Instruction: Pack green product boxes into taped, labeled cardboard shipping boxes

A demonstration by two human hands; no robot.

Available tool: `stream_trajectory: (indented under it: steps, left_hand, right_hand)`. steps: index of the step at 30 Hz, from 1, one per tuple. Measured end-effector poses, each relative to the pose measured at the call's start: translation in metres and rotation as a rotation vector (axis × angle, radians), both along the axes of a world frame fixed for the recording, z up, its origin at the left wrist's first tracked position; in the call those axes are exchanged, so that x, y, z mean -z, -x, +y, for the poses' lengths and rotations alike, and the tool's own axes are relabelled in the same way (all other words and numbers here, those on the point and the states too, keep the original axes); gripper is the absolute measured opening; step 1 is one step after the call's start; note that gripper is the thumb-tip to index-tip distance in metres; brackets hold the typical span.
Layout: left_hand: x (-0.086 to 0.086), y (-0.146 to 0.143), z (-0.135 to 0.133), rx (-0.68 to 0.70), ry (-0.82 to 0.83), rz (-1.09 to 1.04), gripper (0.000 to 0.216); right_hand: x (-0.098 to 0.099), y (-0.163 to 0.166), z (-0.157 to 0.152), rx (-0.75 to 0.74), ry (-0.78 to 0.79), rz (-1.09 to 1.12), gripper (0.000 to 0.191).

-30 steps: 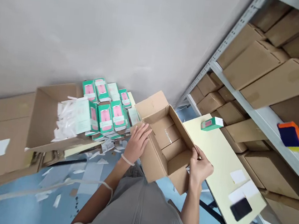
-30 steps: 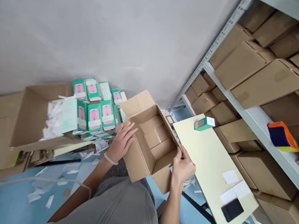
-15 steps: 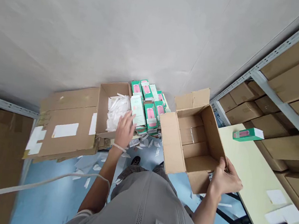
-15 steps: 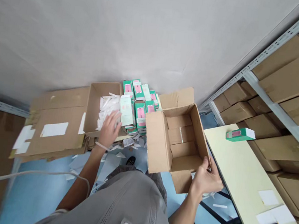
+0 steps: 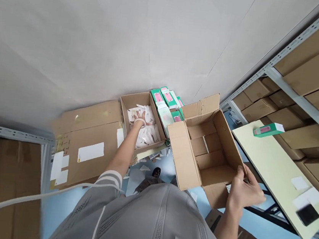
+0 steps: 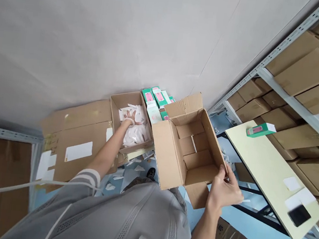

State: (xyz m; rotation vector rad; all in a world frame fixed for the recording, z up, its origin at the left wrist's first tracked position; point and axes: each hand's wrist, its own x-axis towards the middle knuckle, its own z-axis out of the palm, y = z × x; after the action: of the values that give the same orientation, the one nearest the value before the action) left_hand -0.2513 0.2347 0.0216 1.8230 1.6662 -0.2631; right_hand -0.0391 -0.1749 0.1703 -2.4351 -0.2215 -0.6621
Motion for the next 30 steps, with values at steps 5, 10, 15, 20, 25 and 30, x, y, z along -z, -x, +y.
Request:
stream_trajectory:
  steps: [5, 10, 15, 20, 25, 30]
  left_hand:
    - [0.032, -0.007, 0.001, -0.031, 0.063, 0.055, 0.127]
    - [0.046, 0.001, -0.013, -0.05, 0.045, -0.04, 0.1]
    - [0.046, 0.008, -0.017, -0.117, -0.066, -0.059, 0.06]
    - [0.036, 0.009, -0.005, -0.165, -0.14, -0.044, 0.041]
    - [0.015, 0.014, 0.005, -0.157, -0.276, -0.074, 0.038]
    - [-0.016, 0.027, 0.016, -0.174, -0.474, -0.224, 0.039]
  right_hand:
    - [-0.007, 0.015, -0.001, 0.048, 0.075, -0.05, 0.035]
    - [-0.006, 0.024, 0.002, 0.048, 0.083, -0.058, 0.037]
    - [-0.003, 0.031, 0.008, 0.056, 0.115, -0.036, 0.039]
    - [-0.006, 0.032, 0.017, 0.029, 0.121, -0.015, 0.039]
    - [-0.007, 0.026, 0.024, 0.018, 0.074, -0.021, 0.037]
    - [-0.002, 0.022, 0.026, 0.014, 0.026, -0.032, 0.036]
